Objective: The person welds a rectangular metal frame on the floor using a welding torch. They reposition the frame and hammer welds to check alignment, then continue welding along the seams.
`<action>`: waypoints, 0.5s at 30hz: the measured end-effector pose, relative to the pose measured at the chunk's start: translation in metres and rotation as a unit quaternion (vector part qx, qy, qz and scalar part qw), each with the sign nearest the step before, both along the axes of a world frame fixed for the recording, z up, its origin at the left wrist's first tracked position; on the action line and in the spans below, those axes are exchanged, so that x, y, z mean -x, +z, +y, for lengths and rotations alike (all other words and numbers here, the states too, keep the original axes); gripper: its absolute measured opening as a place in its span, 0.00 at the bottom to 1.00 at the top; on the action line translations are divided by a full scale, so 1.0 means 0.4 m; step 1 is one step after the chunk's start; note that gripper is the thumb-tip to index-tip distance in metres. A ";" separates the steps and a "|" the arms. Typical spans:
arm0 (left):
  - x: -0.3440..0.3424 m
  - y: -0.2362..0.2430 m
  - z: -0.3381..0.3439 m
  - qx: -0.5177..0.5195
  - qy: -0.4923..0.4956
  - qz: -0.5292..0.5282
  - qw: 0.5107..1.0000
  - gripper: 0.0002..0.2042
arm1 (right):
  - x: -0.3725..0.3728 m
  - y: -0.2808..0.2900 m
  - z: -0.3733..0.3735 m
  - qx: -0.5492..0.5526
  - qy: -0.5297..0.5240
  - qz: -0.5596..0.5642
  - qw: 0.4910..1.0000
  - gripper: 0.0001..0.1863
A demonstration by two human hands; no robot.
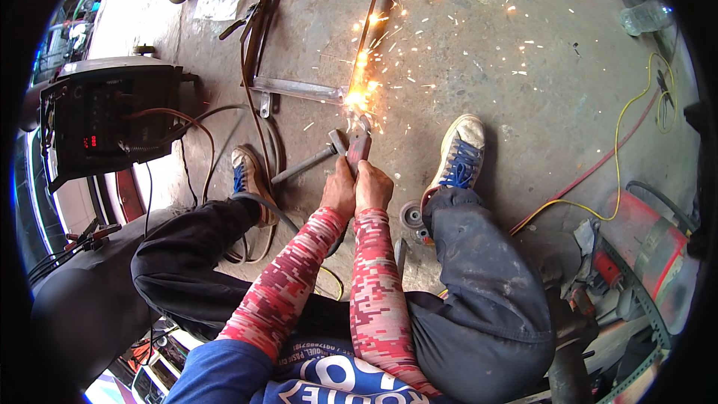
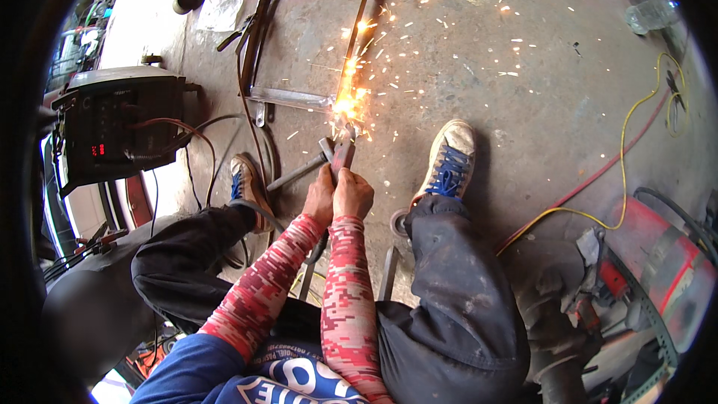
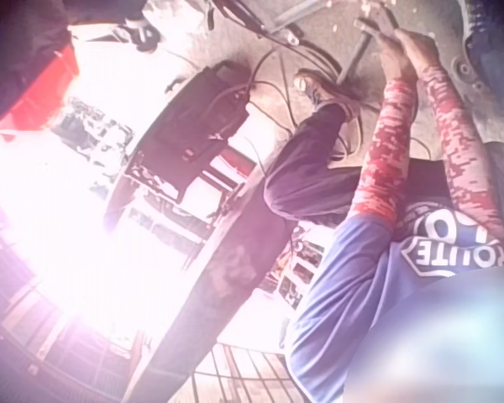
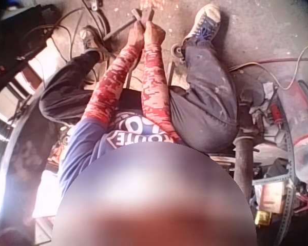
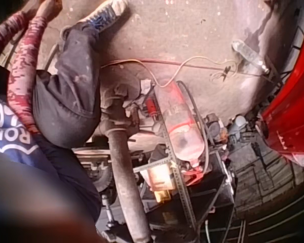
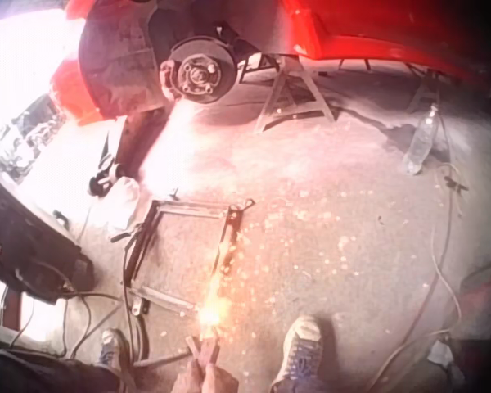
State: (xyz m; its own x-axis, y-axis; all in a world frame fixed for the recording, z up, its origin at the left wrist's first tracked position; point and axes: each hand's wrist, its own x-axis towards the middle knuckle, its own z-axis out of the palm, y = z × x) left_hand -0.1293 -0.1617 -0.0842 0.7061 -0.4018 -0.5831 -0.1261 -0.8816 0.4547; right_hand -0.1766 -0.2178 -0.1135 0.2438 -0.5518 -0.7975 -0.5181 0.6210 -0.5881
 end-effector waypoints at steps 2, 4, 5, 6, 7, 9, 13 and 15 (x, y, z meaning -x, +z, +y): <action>0.001 0.002 0.007 -0.012 -0.010 0.010 1.000 0.27 | 0.003 0.007 -0.003 0.020 0.054 0.025 0.998 0.22; 0.006 0.003 0.012 -0.011 -0.008 0.010 1.000 0.27 | 0.002 0.008 -0.002 -0.011 0.033 0.029 0.999 0.22; 0.008 0.003 0.013 -0.025 -0.008 0.012 1.000 0.27 | 0.000 0.008 -0.001 -0.040 0.014 0.032 0.999 0.23; 0.009 0.003 0.013 -0.012 0.000 0.000 1.000 0.27 | -0.002 0.008 0.001 -0.040 0.001 0.024 0.999 0.23; 0.010 0.004 0.011 -0.012 0.006 -0.009 1.000 0.27 | -0.004 0.009 0.004 -0.039 -0.012 0.017 0.999 0.22; 0.009 0.006 0.005 -0.014 0.014 -0.020 1.000 0.28 | -0.005 0.009 0.007 -0.035 -0.029 0.005 0.999 0.22; 0.004 0.015 -0.005 -0.032 0.014 -0.001 0.999 0.28 | 0.000 -0.003 0.005 -0.019 -0.015 -0.002 1.000 0.22; 0.005 0.017 -0.008 -0.038 0.015 0.010 0.999 0.28 | 0.003 -0.017 0.005 -0.018 -0.006 -0.008 1.000 0.22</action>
